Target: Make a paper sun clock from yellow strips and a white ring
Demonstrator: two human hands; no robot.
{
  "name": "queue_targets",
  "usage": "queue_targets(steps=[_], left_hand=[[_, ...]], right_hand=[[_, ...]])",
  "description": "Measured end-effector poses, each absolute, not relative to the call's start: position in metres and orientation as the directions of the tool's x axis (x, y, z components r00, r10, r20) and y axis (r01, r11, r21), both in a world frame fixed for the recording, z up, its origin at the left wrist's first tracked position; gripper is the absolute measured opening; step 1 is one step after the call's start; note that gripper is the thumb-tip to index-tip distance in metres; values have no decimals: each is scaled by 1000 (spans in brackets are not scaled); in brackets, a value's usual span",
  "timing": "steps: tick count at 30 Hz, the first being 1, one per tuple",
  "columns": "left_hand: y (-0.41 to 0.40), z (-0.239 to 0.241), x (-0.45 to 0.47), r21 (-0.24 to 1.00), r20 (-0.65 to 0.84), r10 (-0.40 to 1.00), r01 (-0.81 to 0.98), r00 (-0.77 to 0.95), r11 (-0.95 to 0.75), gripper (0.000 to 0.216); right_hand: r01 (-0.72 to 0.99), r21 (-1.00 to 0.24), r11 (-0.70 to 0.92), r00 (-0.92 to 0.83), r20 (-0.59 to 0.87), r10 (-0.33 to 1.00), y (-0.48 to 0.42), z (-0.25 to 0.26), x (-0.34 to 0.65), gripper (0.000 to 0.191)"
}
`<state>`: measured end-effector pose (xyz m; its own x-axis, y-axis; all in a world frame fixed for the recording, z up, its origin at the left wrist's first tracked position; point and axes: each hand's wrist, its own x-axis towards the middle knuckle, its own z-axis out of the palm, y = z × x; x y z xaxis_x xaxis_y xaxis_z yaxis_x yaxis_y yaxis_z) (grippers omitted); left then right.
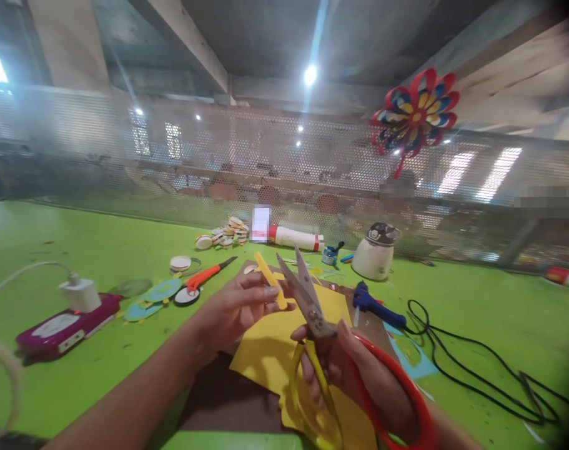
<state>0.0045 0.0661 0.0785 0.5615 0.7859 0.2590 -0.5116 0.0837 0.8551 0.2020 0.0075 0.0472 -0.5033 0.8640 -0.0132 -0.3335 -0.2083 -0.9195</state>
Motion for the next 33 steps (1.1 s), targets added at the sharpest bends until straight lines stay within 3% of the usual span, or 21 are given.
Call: queue_targets(steps=[5,16,21,27,30,33], left_hand=[[64,79,7,879,259,759,-471,598,71,19],[72,84,-1,769,282,884,-638,374,25,9],[75,92,-9,688,364,902,-720,233,-92,10],[108,80,-30,761,124,988,-630,-91,-153,8],[116,73,-32,777,113,983,-604,-142,-177,3],[111,70,-24,803,163,983,-567,-85,-182,5]], right_hand=[[-298,-924,-239,-586,-21,810,12,45,205,55],[-305,-905,-295,-624,-44,780,12,41,206,56],[-279,-921,-271,-616,-45,786,11,43,206,56],[-307,-907,-287,-628,-33,777,12,38,211,56],[-315,-926,-207,-629,40,777,12,37,213,55],[-330,-942,-64,-569,144,809,12,39,215,47]])
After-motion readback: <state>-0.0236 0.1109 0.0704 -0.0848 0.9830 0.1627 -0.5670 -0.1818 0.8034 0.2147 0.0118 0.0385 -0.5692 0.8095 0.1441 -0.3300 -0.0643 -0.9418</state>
